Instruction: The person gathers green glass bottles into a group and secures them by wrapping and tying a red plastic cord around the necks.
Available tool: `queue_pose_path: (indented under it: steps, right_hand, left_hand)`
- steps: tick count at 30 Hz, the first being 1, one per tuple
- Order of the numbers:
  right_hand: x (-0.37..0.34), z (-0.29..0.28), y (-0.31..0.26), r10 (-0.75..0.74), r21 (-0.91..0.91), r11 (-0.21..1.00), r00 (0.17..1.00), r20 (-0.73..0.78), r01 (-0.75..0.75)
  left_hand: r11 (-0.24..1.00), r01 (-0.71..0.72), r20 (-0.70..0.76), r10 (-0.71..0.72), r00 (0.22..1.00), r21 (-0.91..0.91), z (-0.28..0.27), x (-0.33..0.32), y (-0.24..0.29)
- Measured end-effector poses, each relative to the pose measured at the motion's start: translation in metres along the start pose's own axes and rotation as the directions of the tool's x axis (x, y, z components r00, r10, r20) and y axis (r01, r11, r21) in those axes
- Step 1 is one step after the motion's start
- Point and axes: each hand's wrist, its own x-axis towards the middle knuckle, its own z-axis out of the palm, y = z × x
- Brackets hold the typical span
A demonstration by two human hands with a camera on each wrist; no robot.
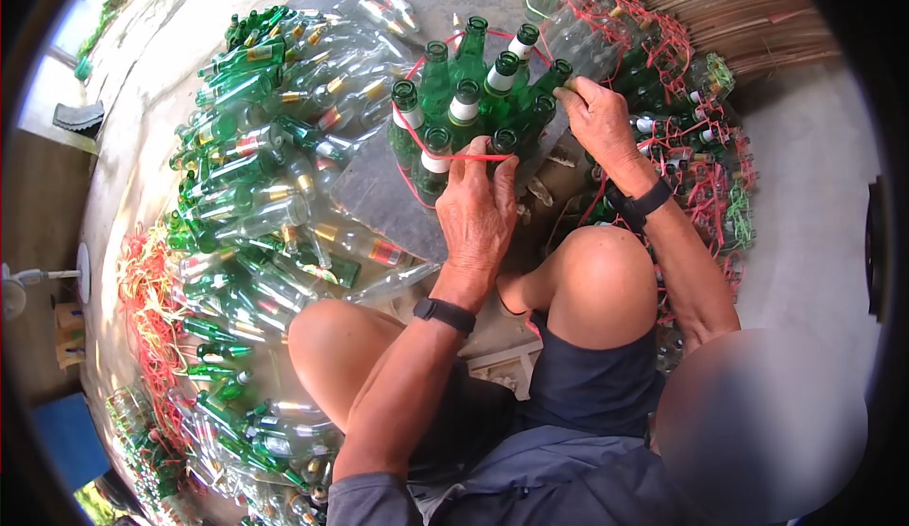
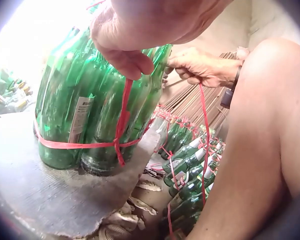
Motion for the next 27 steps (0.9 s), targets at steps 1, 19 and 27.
queue_pose_path:
  steps: [1,19,27]
  right_hand:
    - [-0.001,0.001,-0.001,0.02,-0.022,1.0,1.0,0.001,-0.02]
    - [-0.023,-0.002,-0.031,0.0,0.079,0.997,0.991,0.13,-0.01]
    - [-0.005,-0.013,-0.034,-0.105,0.06,0.994,0.972,0.208,0.094]
  left_hand:
    - [1.0,0.002,-0.004,-0.002,1.0,-0.007,0.0,0.0,0.0]
    - [1.0,0.005,-0.025,-0.005,1.0,-0.03,0.003,0.001,-0.001]
    - [0.998,0.009,-0.056,-0.013,0.998,-0.065,0.008,0.002,0.002]
